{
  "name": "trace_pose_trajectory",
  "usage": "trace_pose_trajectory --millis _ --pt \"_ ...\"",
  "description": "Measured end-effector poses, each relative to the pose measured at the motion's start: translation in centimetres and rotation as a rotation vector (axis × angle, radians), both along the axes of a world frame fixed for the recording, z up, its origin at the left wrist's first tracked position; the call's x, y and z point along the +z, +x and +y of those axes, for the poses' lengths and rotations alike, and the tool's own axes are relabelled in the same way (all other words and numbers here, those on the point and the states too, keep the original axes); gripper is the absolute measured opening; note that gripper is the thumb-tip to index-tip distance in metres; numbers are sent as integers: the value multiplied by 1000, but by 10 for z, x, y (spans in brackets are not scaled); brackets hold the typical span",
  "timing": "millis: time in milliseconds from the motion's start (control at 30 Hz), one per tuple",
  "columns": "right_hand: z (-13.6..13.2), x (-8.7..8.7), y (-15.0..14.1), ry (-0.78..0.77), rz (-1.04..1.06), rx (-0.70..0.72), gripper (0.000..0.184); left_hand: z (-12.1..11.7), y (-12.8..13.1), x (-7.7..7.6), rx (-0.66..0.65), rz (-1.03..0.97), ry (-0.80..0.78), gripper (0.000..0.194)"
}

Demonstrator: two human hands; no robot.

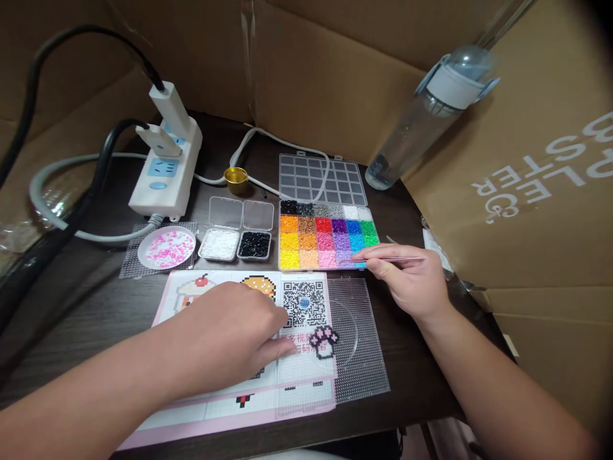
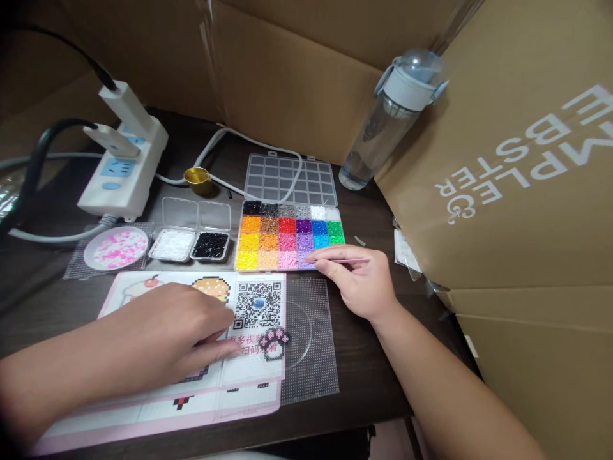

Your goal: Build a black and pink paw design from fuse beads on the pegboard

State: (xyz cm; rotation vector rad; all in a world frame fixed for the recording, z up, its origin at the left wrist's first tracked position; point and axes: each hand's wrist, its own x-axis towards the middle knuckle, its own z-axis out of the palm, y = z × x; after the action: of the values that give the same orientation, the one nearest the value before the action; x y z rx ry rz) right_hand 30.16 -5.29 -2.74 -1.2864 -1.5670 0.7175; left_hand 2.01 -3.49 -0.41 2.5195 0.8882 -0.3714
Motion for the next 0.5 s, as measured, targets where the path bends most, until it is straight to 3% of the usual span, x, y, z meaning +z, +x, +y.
trace_pose_trajectory --millis 167,267,367,500 --pt "-15 10 -3 -7 181 394 14 1 0 -3 -17 15 15 43" --pt "-18 11 -10 -52 175 572 10 2 3 -2 -40 45 20 45" --pt "-18 8 -14 -97 131 669 9 3 6 0 -45 78 14 45" --pt "-19 4 -13 -101 142 698 10 3 8 2 -31 81 2 47"
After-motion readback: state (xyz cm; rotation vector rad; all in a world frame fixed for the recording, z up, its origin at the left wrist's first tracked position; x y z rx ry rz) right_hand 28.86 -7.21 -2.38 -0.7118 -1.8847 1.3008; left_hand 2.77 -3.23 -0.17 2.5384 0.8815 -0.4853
